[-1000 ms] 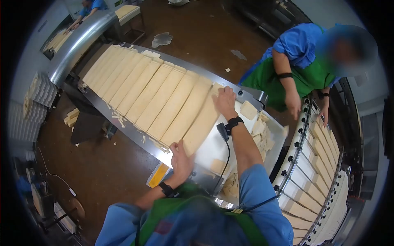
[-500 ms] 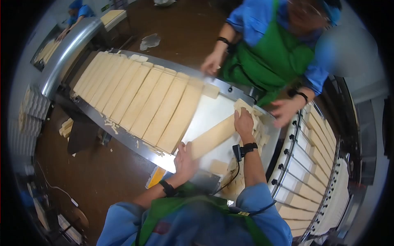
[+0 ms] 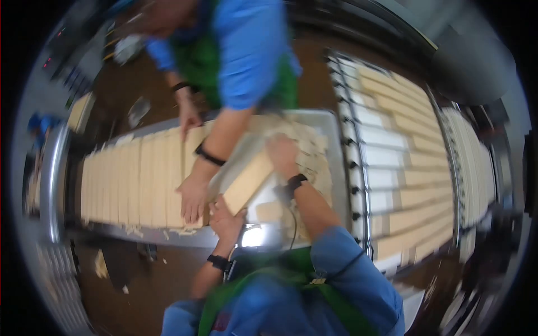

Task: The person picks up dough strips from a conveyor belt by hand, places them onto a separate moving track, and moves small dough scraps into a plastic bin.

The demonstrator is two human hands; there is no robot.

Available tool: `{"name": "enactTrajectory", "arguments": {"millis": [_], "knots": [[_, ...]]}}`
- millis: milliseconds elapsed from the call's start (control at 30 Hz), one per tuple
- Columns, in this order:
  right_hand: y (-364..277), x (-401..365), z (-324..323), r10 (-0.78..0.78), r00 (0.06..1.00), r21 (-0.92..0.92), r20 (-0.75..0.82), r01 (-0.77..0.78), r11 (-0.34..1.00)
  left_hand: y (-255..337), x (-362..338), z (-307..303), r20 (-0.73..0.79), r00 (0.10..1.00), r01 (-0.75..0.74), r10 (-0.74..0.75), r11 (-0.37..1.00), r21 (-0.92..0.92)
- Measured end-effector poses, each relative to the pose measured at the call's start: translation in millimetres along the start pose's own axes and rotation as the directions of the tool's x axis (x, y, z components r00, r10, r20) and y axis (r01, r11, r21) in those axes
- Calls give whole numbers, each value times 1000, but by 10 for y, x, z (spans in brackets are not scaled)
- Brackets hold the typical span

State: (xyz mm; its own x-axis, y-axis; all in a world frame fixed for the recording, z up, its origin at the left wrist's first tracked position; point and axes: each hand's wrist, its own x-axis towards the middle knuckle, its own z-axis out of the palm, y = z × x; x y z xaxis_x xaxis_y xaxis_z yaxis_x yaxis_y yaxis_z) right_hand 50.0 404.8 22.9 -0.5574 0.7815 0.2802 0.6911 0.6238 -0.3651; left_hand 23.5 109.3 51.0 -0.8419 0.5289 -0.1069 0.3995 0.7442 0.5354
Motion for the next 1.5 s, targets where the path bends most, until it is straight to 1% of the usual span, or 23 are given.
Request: {"name": "enactTrajectory", "arguments": {"millis": [33,100,133,200,267,300,367,433,500,567,600,700,733,800,833,900,933,1000,1100,1233,1300,1433,1500], "knots": [[14,-156,-247,66,997,18,-48,-65,998,13,-29,10,52,995,-80,80,997,9],[196,-475,-728,223,966,5,-134,-224,975,121,-130,80,-25,981,-193,194,981,33],[365,-638,-900,255,945,49,-204,-250,967,282,-206,106,38,962,-272,271,962,26],[810,-1020,-1339,331,895,76,-300,-324,943,640,-408,101,-3,922,-386,386,921,-53],[1184,-1437,-1847,451,744,40,-493,-498,866,1115,-644,108,46,875,-478,482,875,-70],[1382,-1694,-2132,485,719,21,-498,-549,835,1335,-787,94,75,817,-564,571,820,-95],[1710,-2188,-2580,503,518,109,-691,-614,782,1664,-1035,138,126,681,-702,722,692,-170],[1971,-2726,-3072,531,378,182,-758,-659,730,2047,-1412,151,196,596,-753,779,627,-201],[2311,-3279,-3368,531,326,122,-782,-755,644,2335,-1775,122,258,510,-790,821,565,-236],[2489,-3764,-3592,633,259,205,-729,-801,563,2488,-2088,82,438,350,-782,828,516,-351],[2602,-3979,-3620,666,238,235,-707,-809,538,2534,-2233,62,440,340,-785,831,509,-353],[2886,-4391,-3564,761,202,253,-617,-864,435,2595,-2485,68,568,118,-786,814,426,-447],[2956,-4444,-3557,759,195,259,-621,-863,434,2589,-2536,79,565,111,-791,817,418,-448],[3009,-4483,-3550,733,320,216,-600,-818,533,2605,-2618,47,685,2,-681,729,503,-533],[3063,-4496,-3580,735,315,223,-601,-817,532,2606,-2643,69,685,0,-686,728,499,-530],[3175,-4485,-3671,763,458,68,-457,-837,543,2596,-2663,135,655,-139,-518,743,510,-687],[3193,-4478,-3680,764,455,72,-458,-837,542,2586,-2680,177,656,-140,-522,741,508,-685],[3294,-4450,-3676,723,596,-257,-350,-803,538,2614,-2707,255,736,-191,-535,650,559,-633],[3393,-4422,-3676,810,540,-326,-229,-826,459,2618,-2707,297,750,-174,-503,638,598,-624],[3407,-4466,-3732,817,525,-377,-238,-826,420,2653,-2704,336,779,-164,-483,605,639,-598],[3393,-4512,-3724,820,497,-274,-282,-861,428,2667,-2723,308,770,-158,-449,619,649,-614],[3341,-4515,-3811,838,493,-300,-235,-857,419,2684,-2734,370,744,-159,-458,649,619,-638],[3357,-4561,-3799,685,596,-264,-420,-802,536,2735,-2747,445,708,-165,-468,687,577,-669]]}}
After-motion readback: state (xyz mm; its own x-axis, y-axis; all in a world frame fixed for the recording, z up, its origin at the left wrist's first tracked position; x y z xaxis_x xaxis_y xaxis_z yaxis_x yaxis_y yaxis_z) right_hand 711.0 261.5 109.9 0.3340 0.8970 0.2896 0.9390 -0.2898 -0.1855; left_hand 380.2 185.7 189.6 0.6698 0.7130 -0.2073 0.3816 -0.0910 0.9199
